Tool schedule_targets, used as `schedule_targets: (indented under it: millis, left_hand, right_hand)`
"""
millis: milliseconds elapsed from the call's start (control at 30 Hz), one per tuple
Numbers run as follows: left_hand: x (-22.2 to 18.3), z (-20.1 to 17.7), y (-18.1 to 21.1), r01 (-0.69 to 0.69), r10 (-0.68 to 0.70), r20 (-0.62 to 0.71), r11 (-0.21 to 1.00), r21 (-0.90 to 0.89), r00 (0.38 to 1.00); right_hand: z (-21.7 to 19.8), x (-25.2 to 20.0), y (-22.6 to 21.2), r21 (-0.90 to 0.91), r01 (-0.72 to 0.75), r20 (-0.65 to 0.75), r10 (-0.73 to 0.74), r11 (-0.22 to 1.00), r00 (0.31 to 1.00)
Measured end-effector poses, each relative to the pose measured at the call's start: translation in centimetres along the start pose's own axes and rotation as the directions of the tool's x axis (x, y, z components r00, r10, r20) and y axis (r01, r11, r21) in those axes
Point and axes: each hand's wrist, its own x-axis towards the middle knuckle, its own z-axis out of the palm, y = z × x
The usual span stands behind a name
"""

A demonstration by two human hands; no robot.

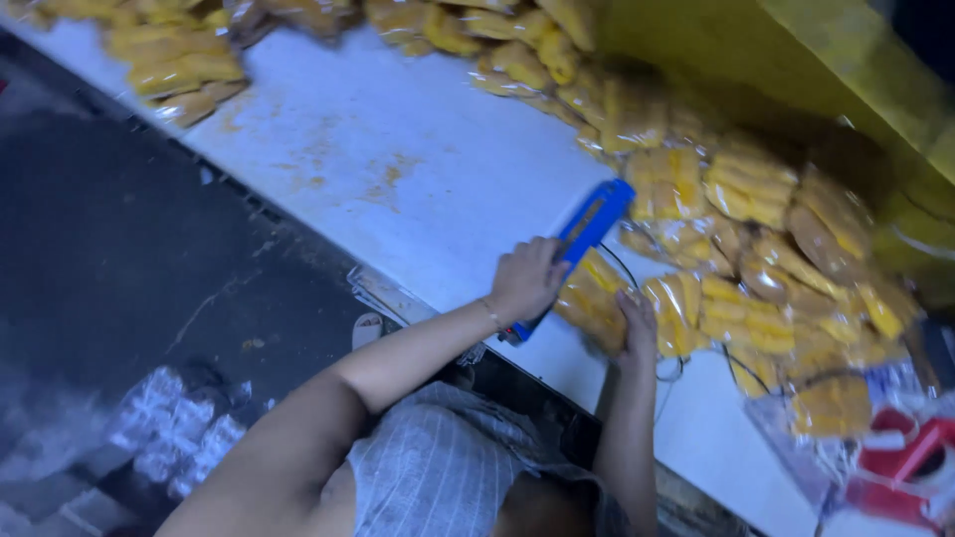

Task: Sealing plastic bags containing bread products using a manual heat sealer at a packaging station.

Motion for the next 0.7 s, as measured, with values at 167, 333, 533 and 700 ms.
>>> schedule_targets:
  millis: [167,333,533,700]
  left_hand:
    - [0.2,1.0,0.1,-0.118,0.118,-0.002,0.992,0.034,0.993]
    - [1.5,0.5,1.1,-0.12,0.128,0.119,0.99,-0.074,0.985]
    - [7.7,-5.2,-14.8,-0.198,0.182,-0.08,0.872,-0.448,0.98]
    - [-1.4,-24.6,-47.2,0.08,-0.312,-0.507,0.901,-0.427,0.803]
  right_hand:
    - [-1.8,1.8,0.2,-0.08,0.024,-0.032,-0.027,0.997,0.999]
    - [-0.9,0.3,-2.4,-0.166,-0.059,-0.034,0.054,0.984,0.998]
    - [1.3,-5.8,-3.5,-0.18,-0.021,-0.158,-0.008,0.984,0.987]
    - [-3.2,-8.5,-0.8,-0.109,0.097,-0.332,-0.128,0.989,0.934]
